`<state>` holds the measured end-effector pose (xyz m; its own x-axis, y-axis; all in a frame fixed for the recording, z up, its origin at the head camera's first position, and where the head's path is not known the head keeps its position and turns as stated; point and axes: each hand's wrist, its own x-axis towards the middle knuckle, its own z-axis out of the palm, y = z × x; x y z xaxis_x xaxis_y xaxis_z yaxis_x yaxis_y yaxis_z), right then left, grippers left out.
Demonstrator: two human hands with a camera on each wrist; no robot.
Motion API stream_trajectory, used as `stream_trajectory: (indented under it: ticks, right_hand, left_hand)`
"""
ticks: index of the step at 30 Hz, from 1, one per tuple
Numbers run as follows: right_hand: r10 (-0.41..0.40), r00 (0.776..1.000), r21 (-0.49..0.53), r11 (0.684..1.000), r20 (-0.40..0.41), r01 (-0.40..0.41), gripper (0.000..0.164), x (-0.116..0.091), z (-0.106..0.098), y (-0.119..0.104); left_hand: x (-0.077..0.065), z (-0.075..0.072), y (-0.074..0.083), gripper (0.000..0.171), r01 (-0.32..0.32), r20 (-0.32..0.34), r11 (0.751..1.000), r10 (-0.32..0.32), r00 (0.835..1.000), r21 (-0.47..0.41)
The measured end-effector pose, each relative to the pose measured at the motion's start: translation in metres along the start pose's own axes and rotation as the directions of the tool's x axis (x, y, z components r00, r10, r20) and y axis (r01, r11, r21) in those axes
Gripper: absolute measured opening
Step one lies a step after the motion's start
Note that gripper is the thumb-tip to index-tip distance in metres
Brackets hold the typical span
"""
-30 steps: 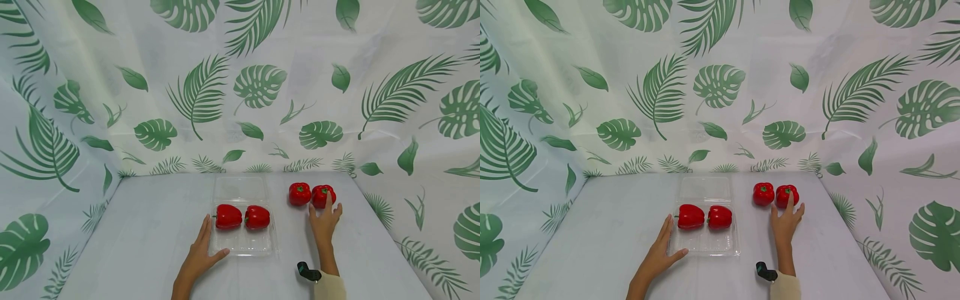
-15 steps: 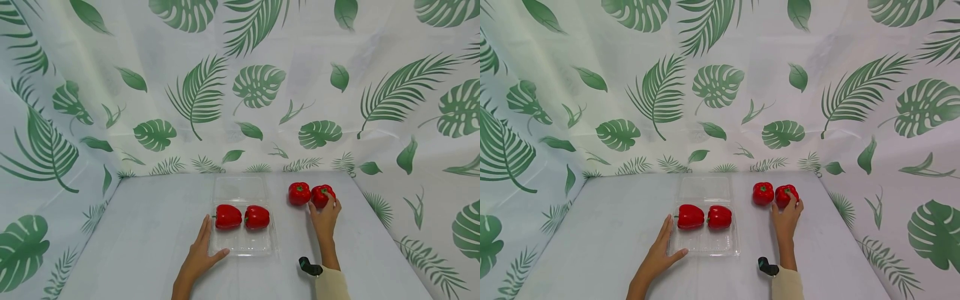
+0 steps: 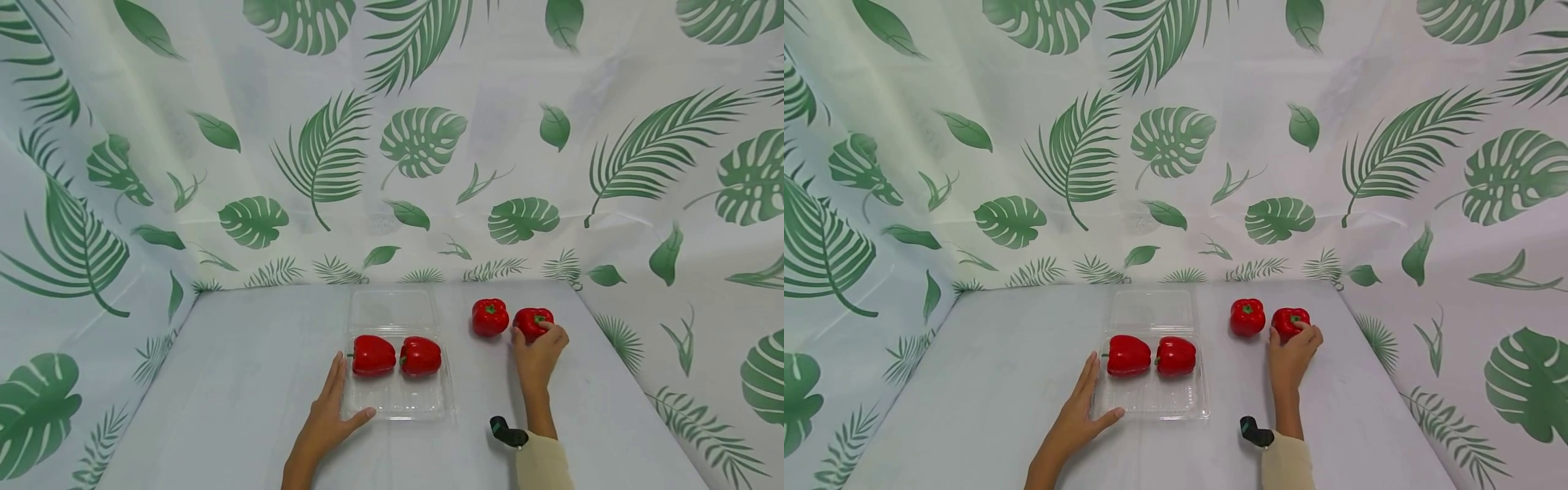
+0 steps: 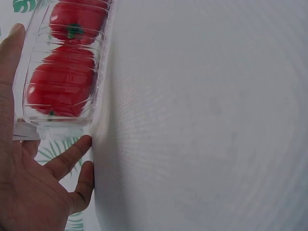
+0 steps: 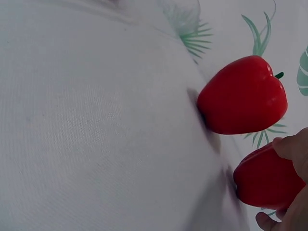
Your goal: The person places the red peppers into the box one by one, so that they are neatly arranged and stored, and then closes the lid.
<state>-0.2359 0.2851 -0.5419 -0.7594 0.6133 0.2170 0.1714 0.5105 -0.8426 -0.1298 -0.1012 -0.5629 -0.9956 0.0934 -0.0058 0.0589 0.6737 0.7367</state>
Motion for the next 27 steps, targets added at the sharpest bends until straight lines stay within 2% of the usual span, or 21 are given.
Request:
stream_trajectory:
  ticks: [7, 12, 15, 21, 27]
  right_hand:
    - [0.041, 0.999, 0.023, 0.999, 0.007, -0.041, 0.061, 0.002, -0.003, 0.000]
    - [0.086, 0.996, 0.103, 0.991, -0.033, -0.082, 0.069, 0.000, -0.003, 0.002]
    - [0.080, 0.994, 0.138, 0.988, -0.073, -0.070, 0.073, -0.003, -0.003, 0.004]
    - [0.060, 0.988, 0.141, 0.989, -0.143, -0.040, 0.084, -0.011, -0.004, 0.009]
    - [0.098, 0.985, 0.129, 0.988, -0.140, -0.080, 0.093, -0.021, -0.005, 0.011]
  left_hand:
    - [-0.001, -0.001, 0.000, 0.107, -0.006, -0.003, 1.000, 0.006, 1.000, -0.004]
    - [-0.001, 0.000, -0.001, 0.106, -0.020, -0.008, 1.000, 0.019, 1.000, -0.011]
    - [0.000, 0.001, -0.001, 0.106, -0.021, -0.008, 1.000, 0.021, 1.000, -0.020]
    - [0.001, 0.001, 0.000, 0.107, 0.009, 0.004, 1.000, -0.009, 1.000, -0.008]
    - [-0.001, -0.001, 0.000, 0.106, -0.005, -0.010, 1.000, 0.005, 1.000, -0.008]
